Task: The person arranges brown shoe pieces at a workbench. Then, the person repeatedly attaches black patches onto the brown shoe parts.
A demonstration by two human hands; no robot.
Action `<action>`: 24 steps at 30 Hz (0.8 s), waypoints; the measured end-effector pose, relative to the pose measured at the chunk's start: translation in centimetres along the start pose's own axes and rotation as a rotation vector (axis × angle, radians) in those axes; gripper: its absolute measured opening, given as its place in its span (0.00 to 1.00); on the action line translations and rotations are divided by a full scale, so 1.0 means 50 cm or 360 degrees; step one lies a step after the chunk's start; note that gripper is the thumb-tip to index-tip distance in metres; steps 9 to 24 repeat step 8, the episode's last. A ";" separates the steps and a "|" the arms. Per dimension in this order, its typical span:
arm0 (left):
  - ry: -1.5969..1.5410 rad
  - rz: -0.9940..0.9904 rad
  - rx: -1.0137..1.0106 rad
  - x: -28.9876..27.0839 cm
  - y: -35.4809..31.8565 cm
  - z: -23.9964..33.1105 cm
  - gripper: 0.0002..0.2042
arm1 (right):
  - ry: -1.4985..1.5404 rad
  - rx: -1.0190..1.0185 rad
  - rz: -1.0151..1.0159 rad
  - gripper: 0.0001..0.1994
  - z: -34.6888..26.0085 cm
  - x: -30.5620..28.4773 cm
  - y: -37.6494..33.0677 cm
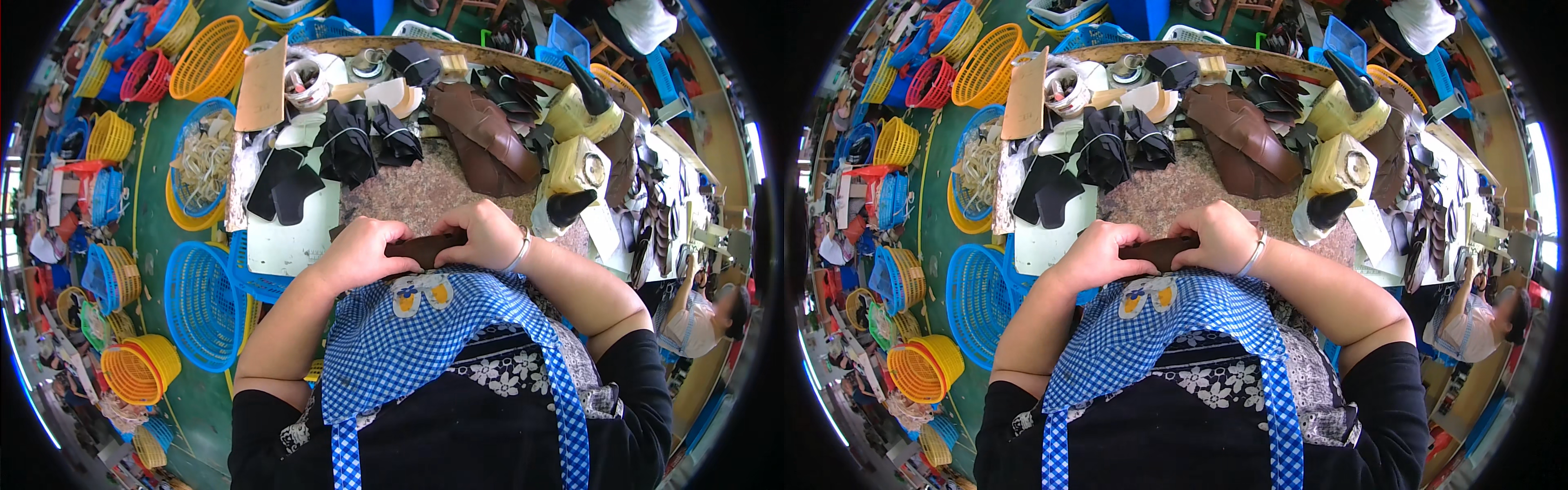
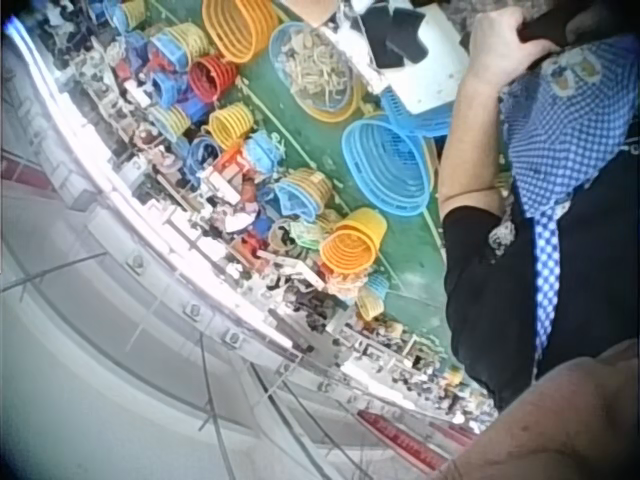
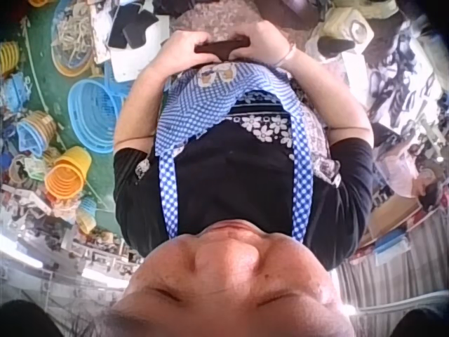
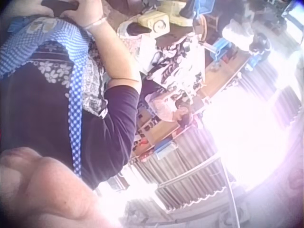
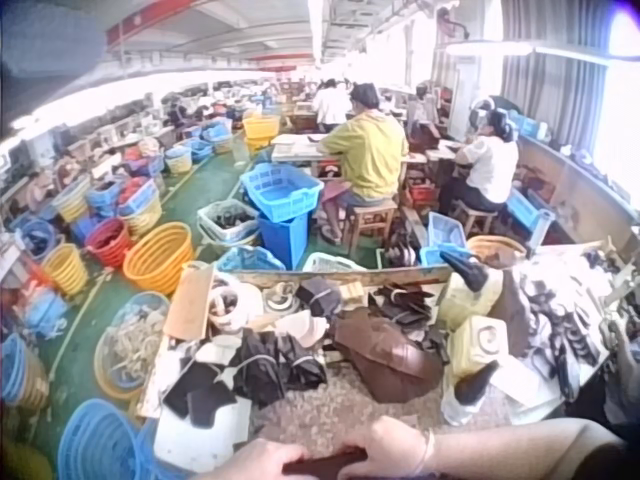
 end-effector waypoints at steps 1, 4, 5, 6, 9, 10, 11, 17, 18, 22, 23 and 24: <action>0.0009 -0.0006 -0.0003 0.000 0.001 0.000 0.15 | 0.0000 -0.0016 0.0011 0.17 0.001 0.000 0.000; 0.0011 0.0007 -0.0010 0.001 0.003 0.000 0.15 | 0.0023 -0.0040 0.0028 0.17 0.007 0.004 -0.001; 0.0011 0.0002 -0.0009 0.003 0.004 0.000 0.15 | 0.0045 -0.0050 0.0033 0.17 0.009 0.004 -0.001; 0.0004 0.0007 -0.0007 0.005 0.005 -0.002 0.14 | 0.0046 -0.0047 0.0037 0.17 0.008 0.003 -0.001; -0.0002 0.0005 0.0000 0.009 0.008 -0.003 0.14 | -0.0038 -0.0196 -0.0041 0.18 -0.002 0.004 0.003; -0.0002 0.0005 0.0000 0.009 0.008 -0.003 0.14 | -0.0038 -0.0196 -0.0041 0.18 -0.002 0.004 0.003; -0.0002 0.0005 0.0000 0.009 0.008 -0.003 0.14 | -0.0038 -0.0196 -0.0041 0.18 -0.002 0.004 0.003; -0.0002 0.0005 0.0000 0.009 0.008 -0.003 0.14 | -0.0038 -0.0196 -0.0041 0.18 -0.002 0.004 0.003; -0.0002 0.0005 0.0000 0.009 0.008 -0.003 0.14 | -0.0038 -0.0196 -0.0041 0.18 -0.002 0.004 0.003; -0.0002 0.0005 0.0000 0.009 0.008 -0.003 0.14 | -0.0038 -0.0196 -0.0041 0.18 -0.002 0.004 0.003; -0.0002 0.0005 0.0000 0.009 0.008 -0.003 0.14 | -0.0038 -0.0196 -0.0041 0.18 -0.002 0.004 0.003; -0.0002 0.0005 0.0000 0.009 0.008 -0.003 0.14 | -0.0038 -0.0196 -0.0041 0.18 -0.002 0.004 0.003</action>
Point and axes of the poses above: each hand's wrist, its own y-axis towards the middle knuckle, its own x-axis out of the palm, z = x × y, the point moved 4 cm from there along y, towards the middle knuckle, and after that the axes turned 6 degrees about x, right-handed, at the moved point
